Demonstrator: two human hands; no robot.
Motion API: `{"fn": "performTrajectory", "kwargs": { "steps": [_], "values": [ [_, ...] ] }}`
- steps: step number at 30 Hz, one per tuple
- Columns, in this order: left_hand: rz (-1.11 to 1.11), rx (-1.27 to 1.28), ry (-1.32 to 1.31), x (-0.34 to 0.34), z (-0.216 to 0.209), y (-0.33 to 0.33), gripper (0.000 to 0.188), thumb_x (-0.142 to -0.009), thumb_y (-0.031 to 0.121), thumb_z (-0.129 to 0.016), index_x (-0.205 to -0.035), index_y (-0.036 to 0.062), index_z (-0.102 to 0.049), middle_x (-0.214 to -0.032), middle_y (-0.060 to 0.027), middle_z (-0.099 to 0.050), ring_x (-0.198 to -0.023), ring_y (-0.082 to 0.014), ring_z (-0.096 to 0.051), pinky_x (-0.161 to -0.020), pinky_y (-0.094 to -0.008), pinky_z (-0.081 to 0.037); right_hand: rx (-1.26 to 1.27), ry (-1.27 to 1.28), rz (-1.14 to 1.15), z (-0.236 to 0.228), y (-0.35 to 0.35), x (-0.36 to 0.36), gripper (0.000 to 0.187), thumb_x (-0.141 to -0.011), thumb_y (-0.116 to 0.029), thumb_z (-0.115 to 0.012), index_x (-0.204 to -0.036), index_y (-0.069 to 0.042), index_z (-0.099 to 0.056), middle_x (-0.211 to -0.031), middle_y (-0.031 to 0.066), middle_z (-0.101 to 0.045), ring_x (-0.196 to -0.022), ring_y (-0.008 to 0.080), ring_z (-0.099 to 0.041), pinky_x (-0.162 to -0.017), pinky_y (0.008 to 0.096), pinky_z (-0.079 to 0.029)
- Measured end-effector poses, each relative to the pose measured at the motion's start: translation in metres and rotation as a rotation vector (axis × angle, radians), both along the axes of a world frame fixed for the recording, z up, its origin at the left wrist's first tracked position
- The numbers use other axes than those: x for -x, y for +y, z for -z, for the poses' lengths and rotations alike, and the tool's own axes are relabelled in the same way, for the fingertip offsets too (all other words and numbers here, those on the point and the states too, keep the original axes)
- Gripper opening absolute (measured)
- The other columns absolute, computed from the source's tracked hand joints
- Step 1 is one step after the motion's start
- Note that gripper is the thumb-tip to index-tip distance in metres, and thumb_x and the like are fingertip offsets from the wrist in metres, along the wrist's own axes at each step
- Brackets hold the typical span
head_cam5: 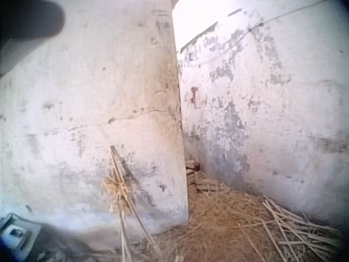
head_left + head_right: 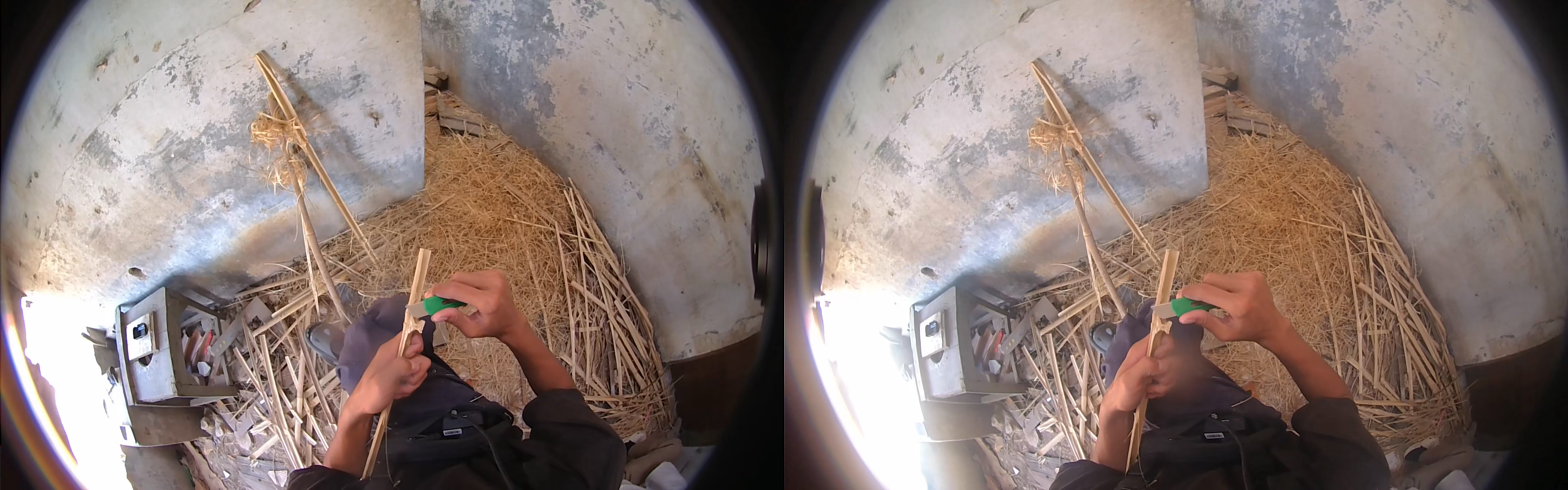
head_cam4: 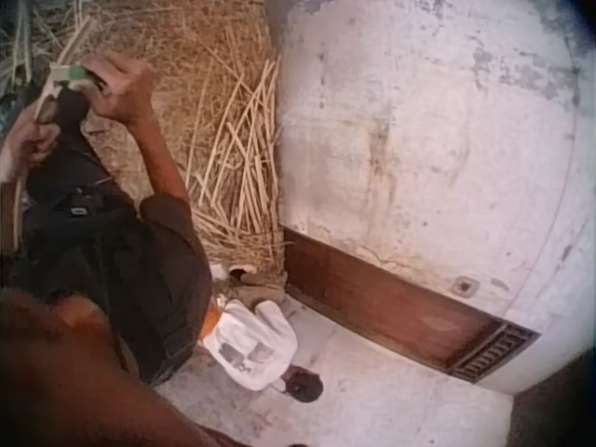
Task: The person uses a utility knife to shave thin strips from a length of bamboo while sitting on the floor.
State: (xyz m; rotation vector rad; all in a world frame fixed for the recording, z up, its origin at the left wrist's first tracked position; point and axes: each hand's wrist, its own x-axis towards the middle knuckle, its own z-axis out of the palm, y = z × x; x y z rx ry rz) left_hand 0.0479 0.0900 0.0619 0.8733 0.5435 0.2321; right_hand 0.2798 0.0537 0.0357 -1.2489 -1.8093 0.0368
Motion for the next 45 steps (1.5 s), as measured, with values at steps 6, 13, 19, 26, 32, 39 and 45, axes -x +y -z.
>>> {"fn": "performTrajectory", "kwargs": {
  "steps": [6,13,19,26,32,39,45],
  "values": [
    [0.037,0.038,-0.027,0.002,0.005,-0.001,0.019,-0.077,0.006,-0.044,-0.09,0.0128,-0.031,-0.064,0.0025,-0.032,-0.05,-0.0044,-0.027,-0.043,-0.0231,-0.017,-0.068,0.007,0.121,0.003,0.002,-0.003,0.035,-0.082,-0.042,-0.081,-0.097,-0.011,-0.076,-0.068,0.0008,-0.062,-0.05,0.0183,-0.058,-0.046,0.0325,-0.043],
    [0.051,0.033,-0.029,0.001,0.007,-0.001,0.02,-0.075,0.006,-0.042,-0.09,0.0123,-0.031,-0.064,0.002,-0.033,-0.049,-0.0045,-0.027,-0.042,-0.0232,-0.016,-0.087,0.0,0.141,0.002,0.005,-0.005,0.034,-0.081,-0.041,-0.081,-0.096,-0.011,-0.077,-0.069,0.0016,-0.065,-0.053,0.0182,-0.061,-0.047,0.031,-0.045],
    [0.056,0.015,-0.014,0.001,0.004,0.001,0.021,-0.076,0.004,-0.043,-0.092,0.0118,-0.032,-0.064,0.0024,-0.033,-0.05,-0.0044,-0.027,-0.043,-0.0234,-0.017,-0.085,0.055,0.183,0.001,0.01,-0.008,0.033,-0.083,-0.04,-0.081,-0.096,-0.01,-0.077,-0.073,0.0046,-0.068,-0.055,0.0208,-0.063,-0.05,0.0307,-0.048],
    [0.191,0.016,-0.038,0.007,0.007,-0.016,0.018,-0.087,0.003,-0.047,-0.093,0.0117,-0.032,-0.074,0.002,-0.034,-0.058,-0.0054,-0.028,-0.047,-0.0224,-0.022,-0.042,0.282,0.54,0.012,0.027,-0.07,0.037,-0.098,-0.041,-0.067,-0.096,-0.005,-0.075,-0.075,0.0024,-0.07,-0.059,0.0095,-0.059,-0.05,0.0263,-0.04],
    [0.111,-0.085,-0.062,-0.003,0.011,-0.01,0.021,-0.099,0.02,-0.051,-0.093,0.0124,-0.033,-0.071,0.0029,-0.032,-0.056,-0.005,-0.027,-0.046,-0.0232,-0.02,-0.019,0.436,0.272,0.013,0.01,-0.049,0.037,-0.1,-0.04,-0.064,-0.101,-0.003,-0.072,-0.078,0.0026,-0.069,-0.063,0.0085,-0.057,-0.053,0.0258,-0.041],
    [-0.097,-0.062,-0.045,0.002,0.009,-0.01,0.035,-0.109,0.045,-0.043,-0.096,0.0121,-0.038,-0.067,0.0049,-0.028,-0.052,-0.0047,-0.025,-0.044,-0.0235,-0.018,0.103,0.17,-0.05,-0.003,-0.009,-0.008,0.031,-0.09,-0.037,-0.075,-0.098,-0.008,-0.072,-0.082,0.0072,-0.071,-0.067,0.0225,-0.07,-0.057,0.0323,-0.052],
    [-0.082,-0.124,-0.07,0.002,0.004,-0.011,0.028,-0.112,0.032,-0.038,-0.117,0.0057,-0.045,-0.068,0.0054,-0.031,-0.052,-0.0037,-0.026,-0.044,-0.0217,-0.022,0.122,0.063,-0.07,-0.006,-0.01,0.002,0.03,-0.088,-0.039,-0.077,-0.098,-0.011,-0.074,-0.085,0.0044,-0.073,-0.069,0.0242,-0.071,-0.058,0.0326,-0.054]
  ]
}}
